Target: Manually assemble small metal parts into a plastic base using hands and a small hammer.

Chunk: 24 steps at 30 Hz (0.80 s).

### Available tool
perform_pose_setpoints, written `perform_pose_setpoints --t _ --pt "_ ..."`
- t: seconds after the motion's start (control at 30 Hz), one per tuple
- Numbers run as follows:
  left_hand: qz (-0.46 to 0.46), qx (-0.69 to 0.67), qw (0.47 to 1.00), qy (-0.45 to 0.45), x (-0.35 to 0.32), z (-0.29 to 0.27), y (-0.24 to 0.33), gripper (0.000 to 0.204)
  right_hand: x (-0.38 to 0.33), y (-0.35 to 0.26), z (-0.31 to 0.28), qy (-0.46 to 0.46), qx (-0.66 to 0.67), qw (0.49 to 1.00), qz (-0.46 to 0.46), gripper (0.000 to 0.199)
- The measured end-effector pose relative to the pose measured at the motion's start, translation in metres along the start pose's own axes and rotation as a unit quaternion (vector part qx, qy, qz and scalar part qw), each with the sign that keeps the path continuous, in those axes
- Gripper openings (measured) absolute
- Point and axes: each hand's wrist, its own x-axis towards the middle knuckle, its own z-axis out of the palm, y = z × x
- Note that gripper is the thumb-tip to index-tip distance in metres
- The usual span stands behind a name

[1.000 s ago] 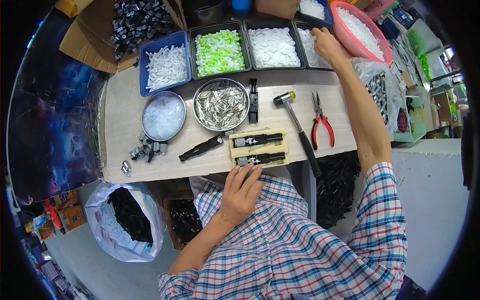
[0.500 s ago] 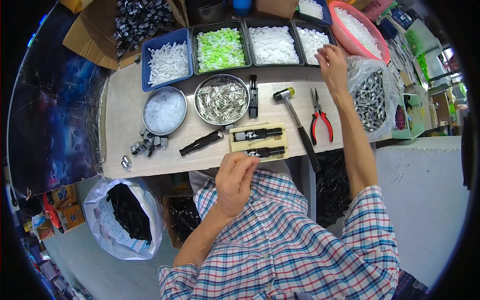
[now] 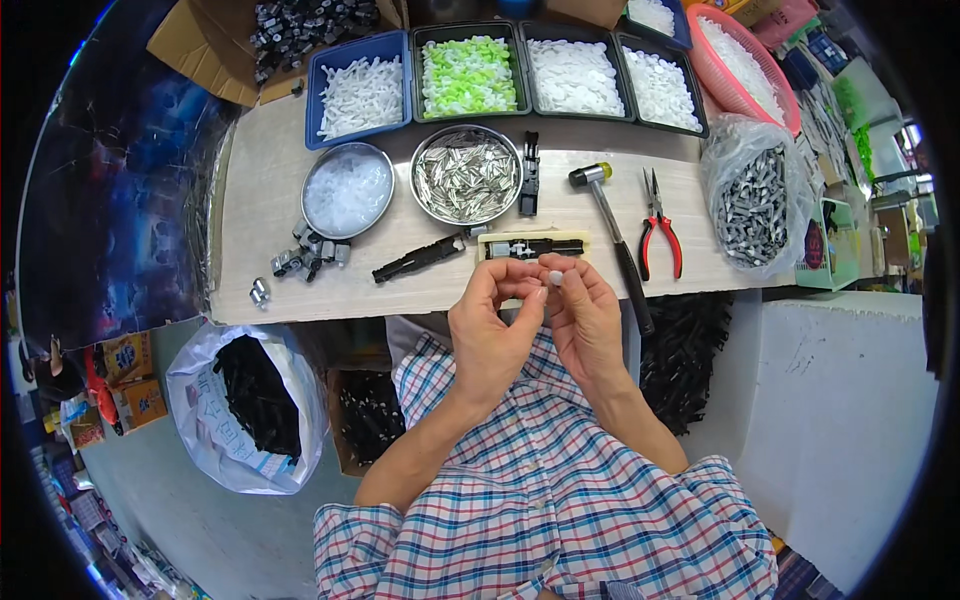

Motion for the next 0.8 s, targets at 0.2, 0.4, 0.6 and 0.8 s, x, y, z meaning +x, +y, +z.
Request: perform_pose_setpoints --t 0.2,0.4,0.6,0.8 --pt "-0.002 0.053 0.999 0.004 -0.001 -0.001 0.004 0.024 -0.001 0.001 0.0 -0.008 -0.015 1.0 -0.005 0.018" --pt "-0.021 0.071 0.997 -0.002 -0.002 -0.005 0.008 0.023 -0.003 -0.002 0.0 -0.043 -0.132 0.988 -0.061 0.016" --pt "-0.04 0.001 0.999 0.005 -0.004 -0.007 0.0 0.024 0.003 -0.013 0.001 -0.084 -0.289 0.948 -0.101 0.012" --pt "-0.044 -0.043 0.998 0.008 -0.003 -0.005 0.0 0.025 0.002 -0.004 -0.005 -0.073 -0.186 0.975 -0.092 0.014"
